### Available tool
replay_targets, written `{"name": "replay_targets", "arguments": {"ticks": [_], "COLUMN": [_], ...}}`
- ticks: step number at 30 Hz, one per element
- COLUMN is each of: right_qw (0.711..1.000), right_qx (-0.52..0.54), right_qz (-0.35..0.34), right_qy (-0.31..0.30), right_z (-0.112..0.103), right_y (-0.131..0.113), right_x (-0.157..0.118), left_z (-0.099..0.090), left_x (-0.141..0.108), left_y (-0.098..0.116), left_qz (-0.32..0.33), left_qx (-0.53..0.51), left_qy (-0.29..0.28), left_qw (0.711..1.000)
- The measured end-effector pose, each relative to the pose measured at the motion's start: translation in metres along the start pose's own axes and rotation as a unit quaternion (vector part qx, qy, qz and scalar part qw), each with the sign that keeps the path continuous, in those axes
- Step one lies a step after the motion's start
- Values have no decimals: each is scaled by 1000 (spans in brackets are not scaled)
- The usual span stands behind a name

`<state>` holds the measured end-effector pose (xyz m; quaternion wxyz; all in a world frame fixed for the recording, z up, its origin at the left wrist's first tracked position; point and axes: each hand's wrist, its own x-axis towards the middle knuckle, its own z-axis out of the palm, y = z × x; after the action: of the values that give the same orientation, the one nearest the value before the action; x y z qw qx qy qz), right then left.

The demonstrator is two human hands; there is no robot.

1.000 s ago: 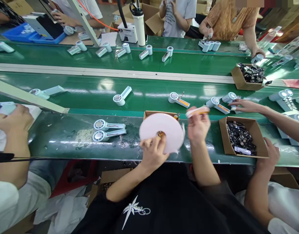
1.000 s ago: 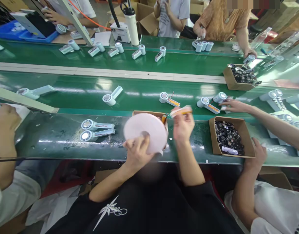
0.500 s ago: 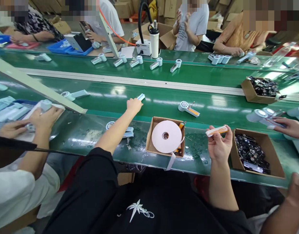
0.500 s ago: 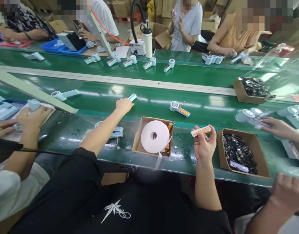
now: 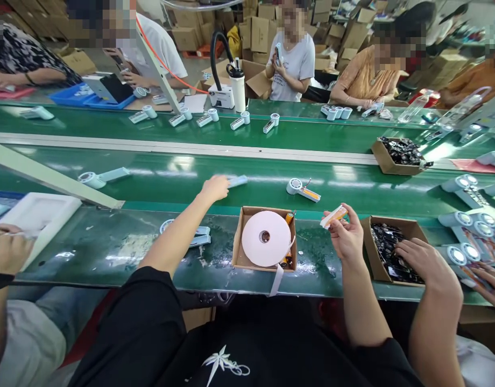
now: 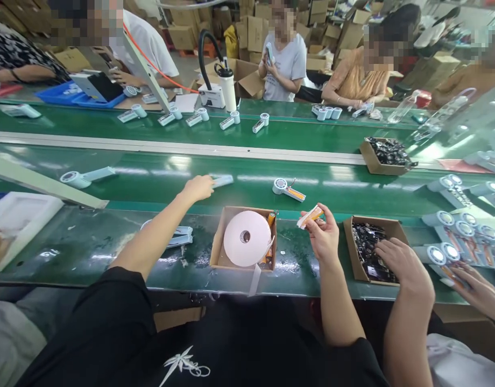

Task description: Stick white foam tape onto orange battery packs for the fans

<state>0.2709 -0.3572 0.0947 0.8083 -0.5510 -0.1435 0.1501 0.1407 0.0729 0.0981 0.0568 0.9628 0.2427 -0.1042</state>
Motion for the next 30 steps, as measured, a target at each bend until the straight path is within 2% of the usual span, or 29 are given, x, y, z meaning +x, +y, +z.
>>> {"name": "replay_targets", "arguments": {"ticks": [4, 6, 8, 11, 13, 16, 18, 24, 27, 30], "right_qw": [999, 994, 978, 909, 858, 807, 763, 628, 587, 580], "right_qx": [-33, -89, -185, -370, -450, -515, -565, -684, -708, -698], "right_qz": [-39, -68, -82, -99, -106, -108, -107, -81, -66, -58], "right_qy": [14, -1, -52, -166, -223, -268, -296, -360, -387, -416], "right_z": [25, 45, 63, 86, 100, 114, 119, 133, 151, 159], "right_y": [11, 17, 25, 40, 50, 59, 61, 68, 70, 56], "right_x": [27, 49, 72, 99, 111, 123, 126, 120, 119, 125], "left_z": [8, 9, 6, -1, -2, 1, 6, 16, 12, -2], "left_x": [26, 38, 47, 53, 52, 49, 49, 52, 49, 36], "left_y": [57, 80, 90, 88, 85, 89, 96, 115, 122, 128], "left_qz": [155, 183, 188, 179, 170, 149, 133, 96, 84, 84], "left_qx": [-30, -38, -47, -72, -93, -116, -126, -147, -151, -156], "left_qy": [-26, -35, -46, -54, -45, -20, -3, 28, 36, 55], "left_qw": [987, 982, 980, 980, 980, 982, 983, 984, 984, 983]}}
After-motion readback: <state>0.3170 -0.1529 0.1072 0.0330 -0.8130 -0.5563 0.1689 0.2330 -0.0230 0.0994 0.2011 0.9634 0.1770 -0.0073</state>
